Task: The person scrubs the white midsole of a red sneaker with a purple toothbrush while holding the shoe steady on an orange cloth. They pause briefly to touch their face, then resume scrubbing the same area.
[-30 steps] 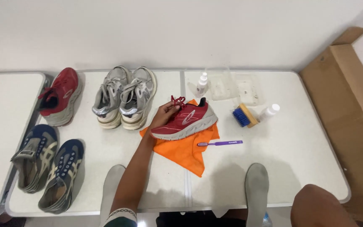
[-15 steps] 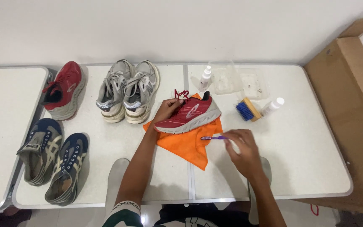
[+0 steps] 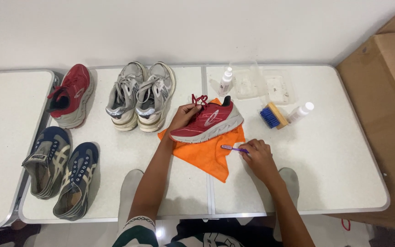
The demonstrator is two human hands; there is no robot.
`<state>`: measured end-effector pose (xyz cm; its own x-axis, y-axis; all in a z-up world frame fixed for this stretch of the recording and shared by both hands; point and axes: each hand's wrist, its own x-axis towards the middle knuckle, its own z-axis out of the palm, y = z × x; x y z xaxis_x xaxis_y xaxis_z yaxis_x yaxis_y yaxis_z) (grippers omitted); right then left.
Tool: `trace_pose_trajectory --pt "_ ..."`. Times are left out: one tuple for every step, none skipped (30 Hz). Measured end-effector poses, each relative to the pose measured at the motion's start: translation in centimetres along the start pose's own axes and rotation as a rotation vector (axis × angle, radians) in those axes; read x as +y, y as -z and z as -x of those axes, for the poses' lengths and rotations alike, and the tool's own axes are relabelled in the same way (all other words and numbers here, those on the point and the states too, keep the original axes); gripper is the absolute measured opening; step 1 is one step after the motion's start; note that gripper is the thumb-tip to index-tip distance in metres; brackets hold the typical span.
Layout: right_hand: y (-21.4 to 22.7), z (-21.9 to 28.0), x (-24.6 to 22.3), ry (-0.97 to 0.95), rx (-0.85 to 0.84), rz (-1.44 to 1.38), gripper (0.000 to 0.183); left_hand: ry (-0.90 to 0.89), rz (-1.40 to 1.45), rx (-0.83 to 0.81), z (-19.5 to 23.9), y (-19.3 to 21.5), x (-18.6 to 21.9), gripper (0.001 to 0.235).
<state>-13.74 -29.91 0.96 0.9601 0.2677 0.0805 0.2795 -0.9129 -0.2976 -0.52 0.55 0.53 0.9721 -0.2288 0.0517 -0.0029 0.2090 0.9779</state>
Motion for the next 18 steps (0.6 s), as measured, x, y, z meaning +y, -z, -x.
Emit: trace_pose_trajectory --pt "-0.1 0.1 -0.1 0.029 0.012 -0.003 0.019 -0.009 -0.021 0.001 0.0 0.1 -0.4 0.017" --pt "-0.2 0.2 -0.1 0.058 0.024 -0.007 0.018 -0.018 -0.042 0.003 0.0 0.2 -0.8 0.017" --pt "-0.3 0.3 0.0 0.052 0.017 -0.01 0.018 -0.009 -0.041 0.001 -0.1 0.2 -1.0 0.017" --pt "-0.4 0.4 0.1 0.096 0.028 0.009 0.014 -0.017 -0.043 -0.008 -0.2 0.3 -1.3 0.017" --pt "-0.5 0.2 0.2 0.144 0.042 0.026 0.011 -0.028 -0.047 -0.014 -0.3 0.5 -1.4 0.017" --pt "-0.5 0.2 0.1 0.144 0.038 0.022 0.011 -0.023 -0.048 -0.012 -0.3 0.7 -1.6 0.017" --pt "-0.4 0.2 0.3 0.136 0.021 -0.016 0.013 -0.028 -0.051 -0.02 -0.4 0.7 -1.8 0.018" --pt "-0.3 0.2 0.4 0.127 0.005 -0.054 0.016 -0.034 -0.055 -0.027 -0.4 0.7 -2.0 0.018" --pt "0.6 0.1 0.0 0.126 0.006 -0.051 0.016 -0.035 -0.053 -0.028 -0.4 0.7 -1.9 0.018" --pt "1.5 0.1 -0.5 0.117 0.036 -0.116 0.016 -0.038 -0.044 -0.033 -0.4 0.6 -1.8 0.018" --pt "2.4 0.0 -1.0 0.11 0.066 -0.181 0.016 -0.042 -0.037 -0.036 -0.3 0.7 -1.5 0.018" --pt "2.9 -0.4 -1.7 0.111 0.067 -0.18 0.016 -0.044 -0.036 -0.036 -0.4 0.5 -1.0 0.018" --pt "3.3 -0.5 -2.5 0.093 0.139 -0.221 0.014 -0.047 -0.042 -0.044 -0.1 0.4 -0.6 0.019" --pt "3.7 -0.7 -3.2 0.074 0.212 -0.263 0.011 -0.05 -0.048 -0.053 0.1 0.2 -0.3 0.02" --pt "3.5 -1.0 -3.5 0.069 0.211 -0.262 0.011 -0.047 -0.047 -0.056 0.4 0.1 0.0 0.02" --pt "3.3 -1.2 -3.8 0.02 0.195 -0.431 0.013 -0.048 -0.033 -0.058 0.6 0.0 0.2 0.02" --pt "3.2 -1.7 -4.0 -0.028 0.181 -0.6 0.017 -0.051 -0.019 -0.061 0.7 -0.1 0.5 0.021" --pt "2.9 -1.7 -4.4 -0.031 0.185 -0.599 0.017 -0.05 -0.019 -0.066 1.0 -0.6 1.3 0.021"
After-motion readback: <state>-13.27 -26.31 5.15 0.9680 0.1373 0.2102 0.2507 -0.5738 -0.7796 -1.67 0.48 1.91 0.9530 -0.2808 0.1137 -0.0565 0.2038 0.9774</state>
